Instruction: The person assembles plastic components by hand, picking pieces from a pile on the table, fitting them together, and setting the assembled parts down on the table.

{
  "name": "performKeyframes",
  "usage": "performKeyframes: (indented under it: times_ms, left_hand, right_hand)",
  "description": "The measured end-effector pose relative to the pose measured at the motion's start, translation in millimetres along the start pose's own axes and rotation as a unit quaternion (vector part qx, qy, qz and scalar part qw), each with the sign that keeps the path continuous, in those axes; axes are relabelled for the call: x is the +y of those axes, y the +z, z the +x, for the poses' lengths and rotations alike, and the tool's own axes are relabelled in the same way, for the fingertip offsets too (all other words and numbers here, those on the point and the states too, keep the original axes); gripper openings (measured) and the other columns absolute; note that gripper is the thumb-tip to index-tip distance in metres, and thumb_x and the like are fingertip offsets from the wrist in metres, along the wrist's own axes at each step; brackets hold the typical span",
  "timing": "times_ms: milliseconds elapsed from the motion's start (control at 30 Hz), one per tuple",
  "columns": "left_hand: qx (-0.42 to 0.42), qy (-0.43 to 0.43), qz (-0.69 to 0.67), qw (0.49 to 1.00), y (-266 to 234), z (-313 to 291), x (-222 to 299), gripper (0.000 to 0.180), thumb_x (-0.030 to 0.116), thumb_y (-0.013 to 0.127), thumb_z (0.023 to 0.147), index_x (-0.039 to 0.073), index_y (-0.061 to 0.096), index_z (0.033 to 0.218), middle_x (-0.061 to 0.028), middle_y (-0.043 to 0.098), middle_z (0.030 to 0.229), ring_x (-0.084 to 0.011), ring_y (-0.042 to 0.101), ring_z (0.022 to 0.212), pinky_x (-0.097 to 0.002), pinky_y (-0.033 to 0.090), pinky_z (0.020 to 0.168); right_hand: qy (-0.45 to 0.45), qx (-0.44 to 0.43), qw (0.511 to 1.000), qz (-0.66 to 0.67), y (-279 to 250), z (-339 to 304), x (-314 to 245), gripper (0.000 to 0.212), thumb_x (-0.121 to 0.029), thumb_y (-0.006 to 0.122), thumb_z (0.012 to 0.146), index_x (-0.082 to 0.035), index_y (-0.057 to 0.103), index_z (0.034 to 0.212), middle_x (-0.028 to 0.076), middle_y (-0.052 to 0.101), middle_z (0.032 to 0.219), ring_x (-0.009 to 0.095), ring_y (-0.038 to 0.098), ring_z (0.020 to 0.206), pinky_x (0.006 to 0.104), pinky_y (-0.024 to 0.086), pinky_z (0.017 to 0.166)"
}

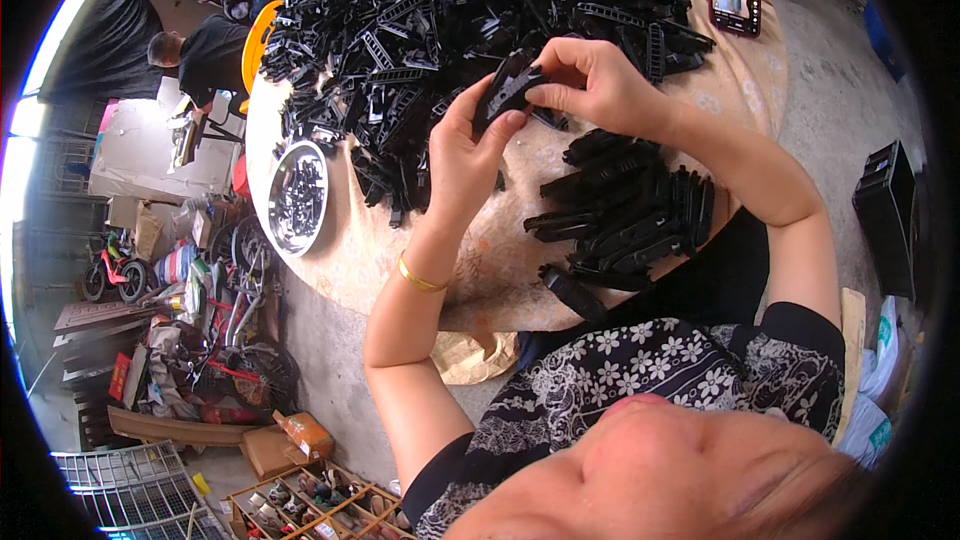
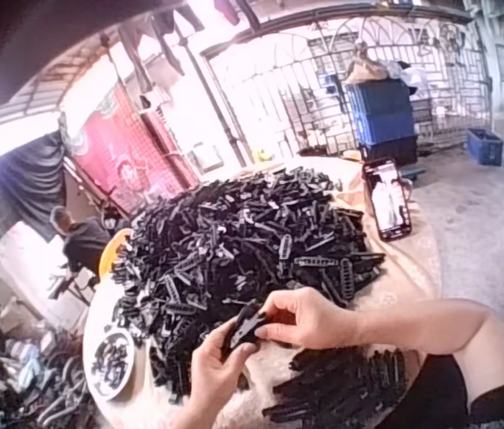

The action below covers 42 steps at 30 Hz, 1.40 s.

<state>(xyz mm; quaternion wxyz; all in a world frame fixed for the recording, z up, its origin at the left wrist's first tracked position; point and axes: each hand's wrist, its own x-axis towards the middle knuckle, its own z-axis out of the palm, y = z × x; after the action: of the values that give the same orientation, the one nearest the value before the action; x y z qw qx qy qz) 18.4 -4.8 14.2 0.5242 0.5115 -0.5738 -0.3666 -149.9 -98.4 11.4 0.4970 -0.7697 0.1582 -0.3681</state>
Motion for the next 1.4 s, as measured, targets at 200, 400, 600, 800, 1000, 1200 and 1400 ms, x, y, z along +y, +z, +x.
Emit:
performKeyframes:
  times_ms: [200,400,600,800,1000,1200,1400]
  left_hand:
    - [0.008,0.035,0.078,0.996,1,-3,-1,0.04,0.005,0.068,0.078,-0.003,0.054,0.115,-0.0065,0.064,0.09,-0.0095,0.059,0.077,-0.023,0.048,0.069]
    - [-0.016,0.11,0.255,0.961,3,-3,11,0.038,0.007,0.071,0.075,0.0,0.058,0.109,-0.0135,0.065,0.086,-0.0164,0.062,0.071,-0.0254,0.048,0.065]
    - [-0.029,0.088,0.226,0.97,4,-2,4,0.035,0.006,0.07,0.075,0.0,0.059,0.108,-0.0128,0.065,0.086,-0.0172,0.063,0.075,-0.0257,0.048,0.067]
    - [-0.25,0.104,0.188,0.944,13,-7,10,0.038,0.013,0.071,0.075,0.001,0.059,0.109,-0.0142,0.061,0.099,-0.0254,0.057,0.092,-0.0322,0.046,0.081]
    - [-0.229,0.048,0.179,0.956,11,5,3,0.026,0.013,0.061,0.084,0.004,0.062,0.109,-0.01,0.057,0.1,-0.0208,0.055,0.09,-0.0314,0.044,0.079]
    - [-0.096,0.202,0.487,0.844,14,12,-22,0.035,0.001,0.057,0.069,0.011,0.065,0.102,-0.0121,0.051,0.091,-0.0281,0.053,0.085,-0.034,0.048,0.071]
    - [-0.108,0.242,0.514,0.816,14,14,-15,0.029,0.003,0.061,0.067,0.007,0.06,0.096,-0.0115,0.05,0.093,-0.0279,0.053,0.086,-0.0352,0.048,0.071]
  right_hand:
    - [-0.265,-0.005,0.92,-0.288,-26,11,-3,0.06,-0.027,0.075,0.065,0.0,0.054,0.115,0.015,0.058,0.111,0.029,0.058,0.098,0.037,0.046,0.085]
    - [-0.209,-0.067,0.925,-0.311,-27,5,-12,0.04,-0.02,0.074,0.064,0.001,0.063,0.096,0.013,0.065,0.081,0.027,0.063,0.08,0.0344,0.048,0.075]
    - [-0.138,-0.076,0.953,-0.259,-28,2,-9,0.032,-0.019,0.074,0.068,0.0,0.066,0.091,0.01,0.066,0.079,0.02,0.063,0.071,0.029,0.049,0.064]
    - [0.008,0.0,0.988,-0.157,-77,18,1,0.024,-0.018,0.066,0.08,0.0,0.065,0.095,0.008,0.067,0.085,0.012,0.062,0.074,0.0242,0.05,0.067]
    - [0.046,-0.041,0.869,-0.49,-76,10,20,0.033,-0.03,0.068,0.072,-0.002,0.066,0.09,0.012,0.064,0.081,0.026,0.062,0.075,0.0348,0.048,0.068]
    - [0.079,-0.05,0.838,-0.538,-56,12,21,0.025,-0.024,0.064,0.071,-0.002,0.063,0.081,0.015,0.062,0.078,0.03,0.061,0.078,0.0386,0.048,0.07]
    - [0.054,0.019,0.866,-0.497,-57,9,7,0.024,-0.021,0.062,0.073,-0.001,0.059,0.086,0.016,0.063,0.077,0.031,0.062,0.075,0.0375,0.049,0.068]
